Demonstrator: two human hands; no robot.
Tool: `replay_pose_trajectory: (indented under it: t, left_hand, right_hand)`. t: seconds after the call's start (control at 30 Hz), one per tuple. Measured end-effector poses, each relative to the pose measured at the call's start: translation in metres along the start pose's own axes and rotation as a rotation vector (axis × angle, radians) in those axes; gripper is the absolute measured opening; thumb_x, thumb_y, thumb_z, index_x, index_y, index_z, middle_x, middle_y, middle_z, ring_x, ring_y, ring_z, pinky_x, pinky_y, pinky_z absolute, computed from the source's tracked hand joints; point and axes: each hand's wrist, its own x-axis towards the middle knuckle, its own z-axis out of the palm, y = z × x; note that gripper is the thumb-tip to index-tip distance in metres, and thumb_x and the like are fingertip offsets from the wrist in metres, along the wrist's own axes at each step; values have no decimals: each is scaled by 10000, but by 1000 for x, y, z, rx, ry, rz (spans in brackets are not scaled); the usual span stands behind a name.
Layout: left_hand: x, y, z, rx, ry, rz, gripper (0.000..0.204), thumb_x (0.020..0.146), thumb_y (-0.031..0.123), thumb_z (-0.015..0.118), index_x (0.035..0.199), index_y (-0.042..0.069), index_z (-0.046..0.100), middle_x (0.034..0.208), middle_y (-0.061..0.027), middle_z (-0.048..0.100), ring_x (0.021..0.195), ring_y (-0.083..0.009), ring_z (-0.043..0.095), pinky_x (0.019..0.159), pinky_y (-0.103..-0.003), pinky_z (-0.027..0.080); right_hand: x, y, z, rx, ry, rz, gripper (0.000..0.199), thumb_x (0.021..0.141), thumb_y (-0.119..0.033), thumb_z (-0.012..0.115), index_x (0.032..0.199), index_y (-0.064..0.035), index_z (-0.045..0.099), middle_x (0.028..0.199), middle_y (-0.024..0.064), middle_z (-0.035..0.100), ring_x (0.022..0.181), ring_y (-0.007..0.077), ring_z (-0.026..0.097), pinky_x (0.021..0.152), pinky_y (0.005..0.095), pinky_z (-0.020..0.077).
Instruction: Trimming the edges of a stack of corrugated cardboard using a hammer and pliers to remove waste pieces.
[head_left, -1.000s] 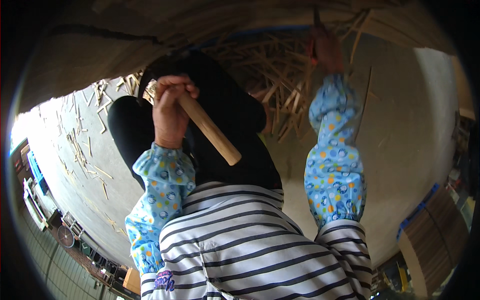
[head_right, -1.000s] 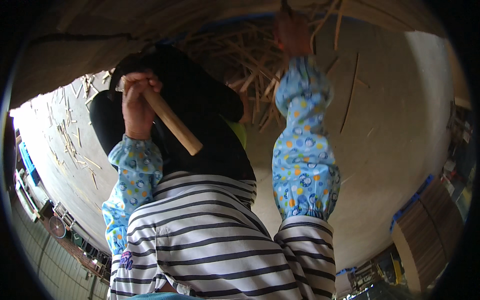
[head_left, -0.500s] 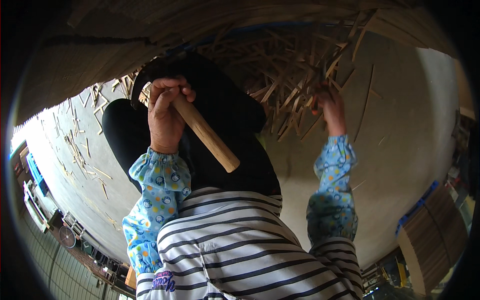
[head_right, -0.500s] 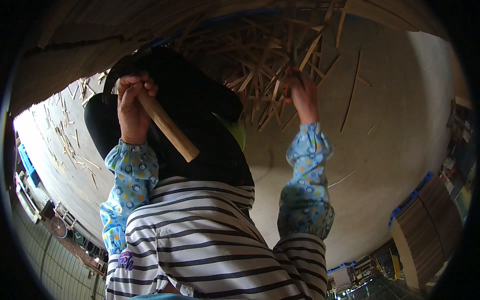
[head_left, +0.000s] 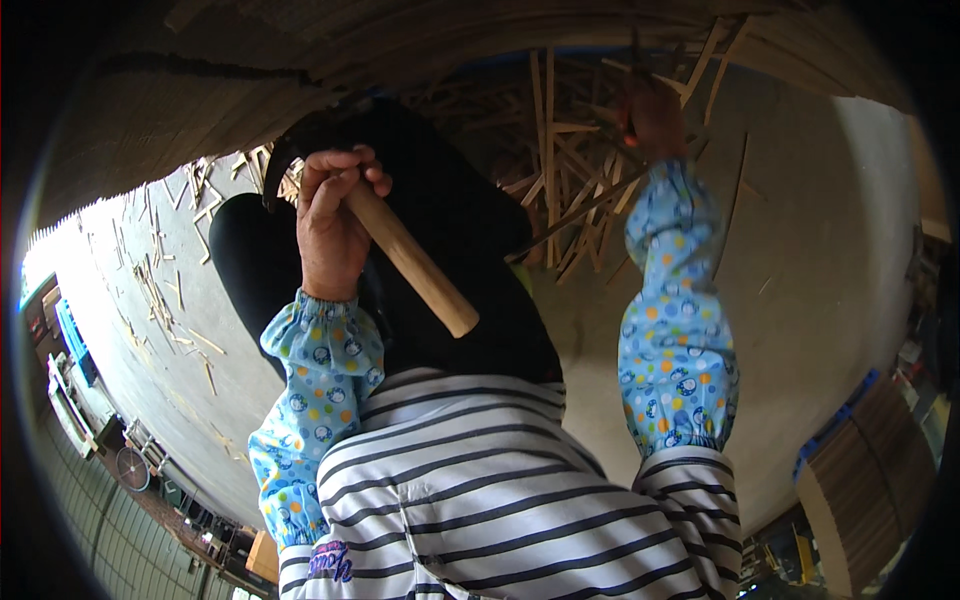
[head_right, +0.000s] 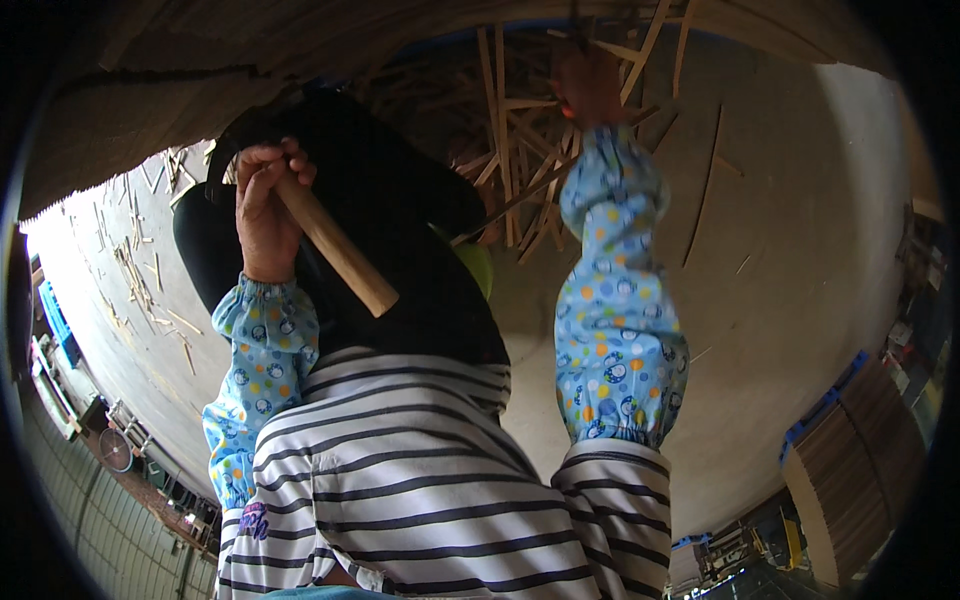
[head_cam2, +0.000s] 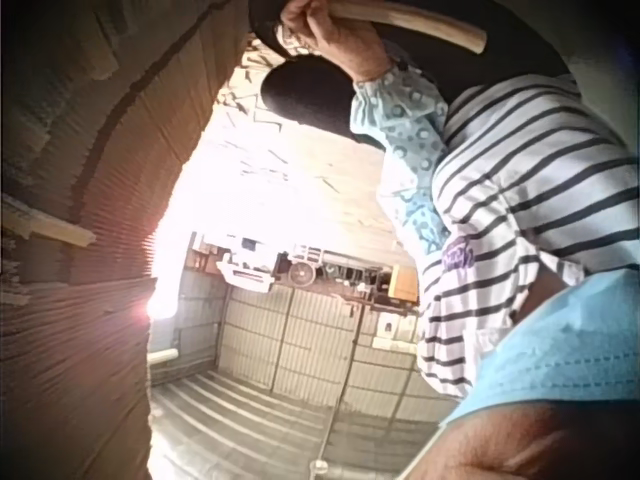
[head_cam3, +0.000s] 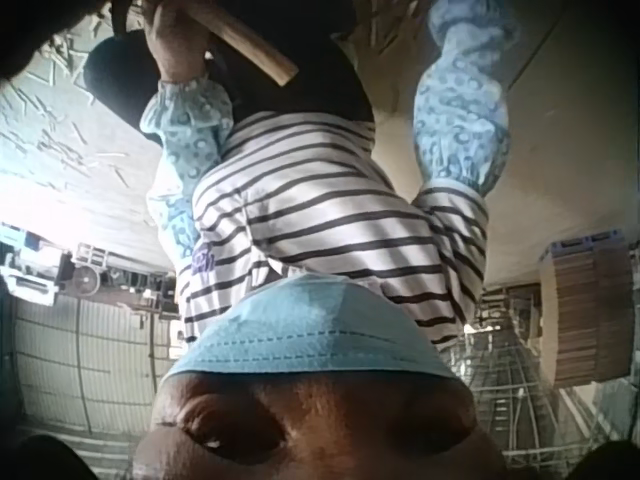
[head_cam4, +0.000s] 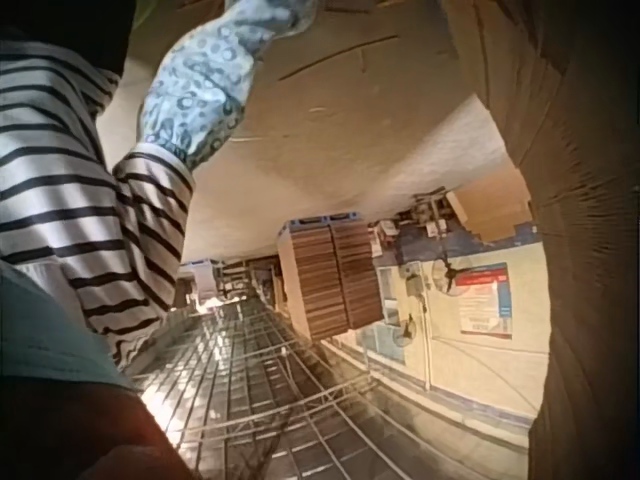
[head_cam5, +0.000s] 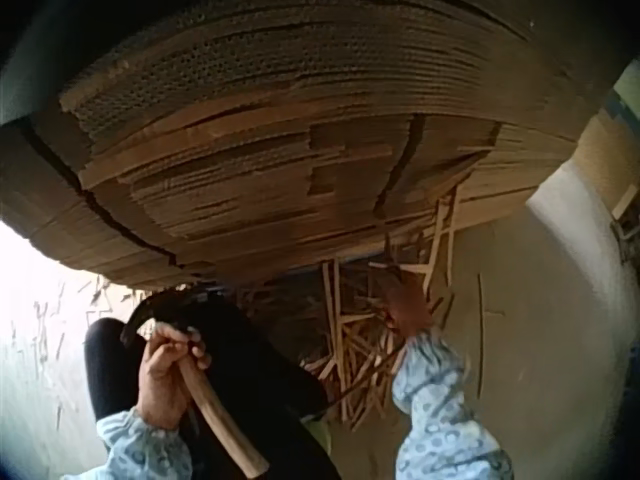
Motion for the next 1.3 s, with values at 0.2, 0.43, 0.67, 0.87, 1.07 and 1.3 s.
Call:
replay_pose_trajectory:
  t: [0.2,0.43,0.67,0.87,1.07,1.3]
  left_hand:
    - [6,-16,3,-74,-51,-74,135,836,7,469,921,52,564,973,-119,563,812,-182,523,737,-322,457]
    - [4,-10,5,-6,-28,-45,119,841,20,482,913,58,568,992,-118,572,815,-178,532,732,-320,464]
    - [1,-9,-5,-47,-15,-42,121,839,15,481,915,46,569,994,-123,576,809,-179,535,734,-323,469]
    - [4,-11,-1,-24,12,-45,118,837,20,481,921,44,560,1015,-128,560,810,-188,533,742,-323,468]
    - [-1,-4,-5,-12,-21,-24,122,844,24,473,918,52,566,1011,-121,570,822,-179,537,744,-320,468]
    - [3,-10,-4,-34,4,-35,128,847,17,465,909,44,574,1003,-122,581,802,-180,543,733,-317,471]
  right_hand:
    - [-102,206,-119,-597,180,297,323,892,-300,487,962,-4,594,628,47,531,496,115,502,421,267,397]
    - [-39,70,-41,-67,26,-38,363,863,-329,531,1089,-49,583,782,51,590,588,135,558,498,312,436]
    - [33,-2,-9,-139,-19,-42,276,847,-315,510,875,-53,593,659,32,564,530,115,518,465,289,395]
    - [-30,71,-47,-514,347,-266,408,857,-317,410,1015,7,601,781,189,633,716,349,610,581,432,441]
    - [-60,56,-70,-494,205,29,378,829,-297,470,1014,0,612,737,148,627,686,276,610,602,383,441]
    - [13,22,-23,-148,-31,112,278,825,-270,541,966,-40,606,798,57,612,717,145,590,625,307,443]
